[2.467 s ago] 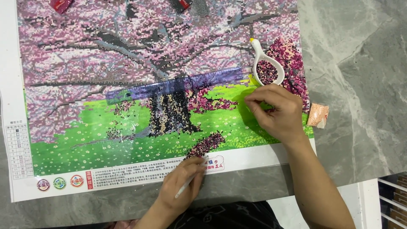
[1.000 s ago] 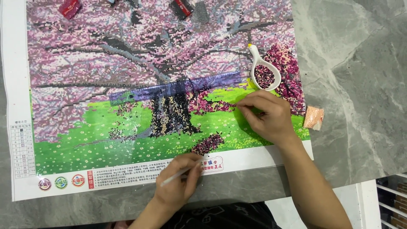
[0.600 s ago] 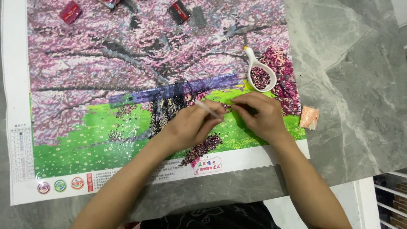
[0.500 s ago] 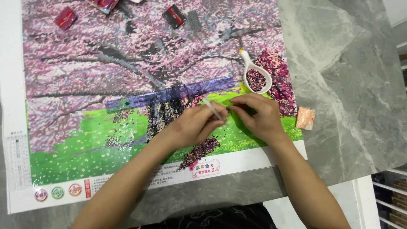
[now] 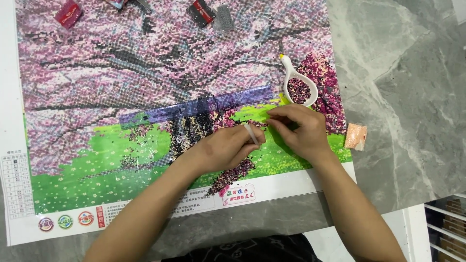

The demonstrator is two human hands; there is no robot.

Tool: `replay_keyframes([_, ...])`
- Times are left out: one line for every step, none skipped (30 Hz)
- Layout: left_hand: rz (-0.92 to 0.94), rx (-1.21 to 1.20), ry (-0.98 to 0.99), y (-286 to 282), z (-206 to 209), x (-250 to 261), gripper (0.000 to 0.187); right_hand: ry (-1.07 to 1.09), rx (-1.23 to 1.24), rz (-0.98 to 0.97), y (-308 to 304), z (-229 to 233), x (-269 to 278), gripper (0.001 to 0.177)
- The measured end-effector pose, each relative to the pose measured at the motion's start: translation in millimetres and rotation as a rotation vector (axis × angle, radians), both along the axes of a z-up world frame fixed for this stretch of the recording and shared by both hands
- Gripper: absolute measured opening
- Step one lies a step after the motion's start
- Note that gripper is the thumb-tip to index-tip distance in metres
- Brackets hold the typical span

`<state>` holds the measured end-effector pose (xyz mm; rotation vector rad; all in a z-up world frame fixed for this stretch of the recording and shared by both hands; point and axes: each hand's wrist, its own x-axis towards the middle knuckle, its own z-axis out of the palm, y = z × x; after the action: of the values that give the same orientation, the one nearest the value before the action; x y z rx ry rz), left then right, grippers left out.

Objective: Performing diamond painting by using a stylus to place small resin diamonds onto a coded adhesive canvas, using a ruler to maintain alignment.

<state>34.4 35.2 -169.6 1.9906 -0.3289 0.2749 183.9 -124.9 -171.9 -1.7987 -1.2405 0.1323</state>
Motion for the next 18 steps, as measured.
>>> replay_keyframes([-0.001,-0.001,0.000,-0.8,-1.7,0.0,0.013,0.000,-0.001,-0.001,-0.4,0.2,-0.1,0.019])
replay_keyframes([0.004,0.005,-0.014,-1.2,-3.2,-0.2,0.015,-0.001,0.004,0.000,-0.2,0.4,-0.3,0.019])
replay_keyframes([0.008,0.011,-0.027,-1.7,-4.6,-0.5,0.016,-0.002,0.009,0.002,0.0,0.7,-0.6,0.019])
replay_keyframes([0.009,0.012,-0.027,-1.8,-5.2,-0.7,0.016,-0.002,0.009,0.003,0.3,1.0,-0.7,0.019])
replay_keyframes([0.015,0.009,-0.029,-2.0,-5.6,-0.9,0.016,-0.004,0.011,0.003,0.5,1.5,-0.8,0.018])
replay_keyframes([0.021,0.006,-0.031,-2.1,-6.1,-0.8,0.015,-0.008,0.013,0.003,0.6,2.0,-0.8,0.018])
replay_keyframes([0.021,0.007,-0.032,-2.1,-5.9,-1.3,0.015,-0.009,0.013,0.003,0.5,2.0,-1.0,0.018])
replay_keyframes([0.021,0.003,-0.015,-2.0,-5.6,-1.6,0.015,-0.009,0.012,0.000,0.6,2.2,-1.2,0.019])
replay_keyframes([0.020,-0.002,0.002,-1.9,-5.3,-2.0,0.015,-0.009,0.010,-0.004,0.6,2.3,-1.3,0.019])
replay_keyframes([0.020,-0.001,0.001,-1.9,-4.4,-1.9,0.015,-0.011,0.011,-0.004,0.0,1.8,-1.0,0.019])
replay_keyframes([0.024,0.005,-0.005,-1.9,-3.4,-1.9,0.015,-0.010,0.001,-0.003,-0.6,1.4,-0.8,0.020])
replay_keyframes([0.028,0.010,-0.010,-1.9,-2.5,-1.9,0.016,-0.009,-0.009,-0.002,-1.1,0.9,-0.6,0.020])
replay_keyframes([0.028,0.010,-0.011,-1.9,-3.3,-1.7,0.016,-0.010,-0.008,-0.002,-1.1,0.3,-0.4,0.020])
replay_keyframes([0.031,0.011,-0.018,-2.1,-4.2,-1.5,0.015,-0.012,-0.013,-0.003,-1.4,-0.3,-0.2,0.020])
replay_keyframes([0.035,0.012,-0.025,-2.3,-5.1,-1.4,0.014,-0.014,-0.017,-0.004,-1.7,-0.9,0.0,0.020])
replay_keyframes([0.036,0.013,-0.026,-2.4,-4.7,-1.2,0.014,-0.015,-0.016,-0.003,-1.3,-0.4,-0.6,0.020])
replay_keyframes([0.032,0.007,-0.025,-2.5,-4.3,-1.1,0.014,-0.012,-0.013,-0.004,-0.8,0.1,-1.3,0.020])
replay_keyframes([0.027,0.001,-0.024,-2.6,-3.9,-1.0,0.013,-0.010,-0.010,-0.006,-0.4,0.6,-1.9,0.020])
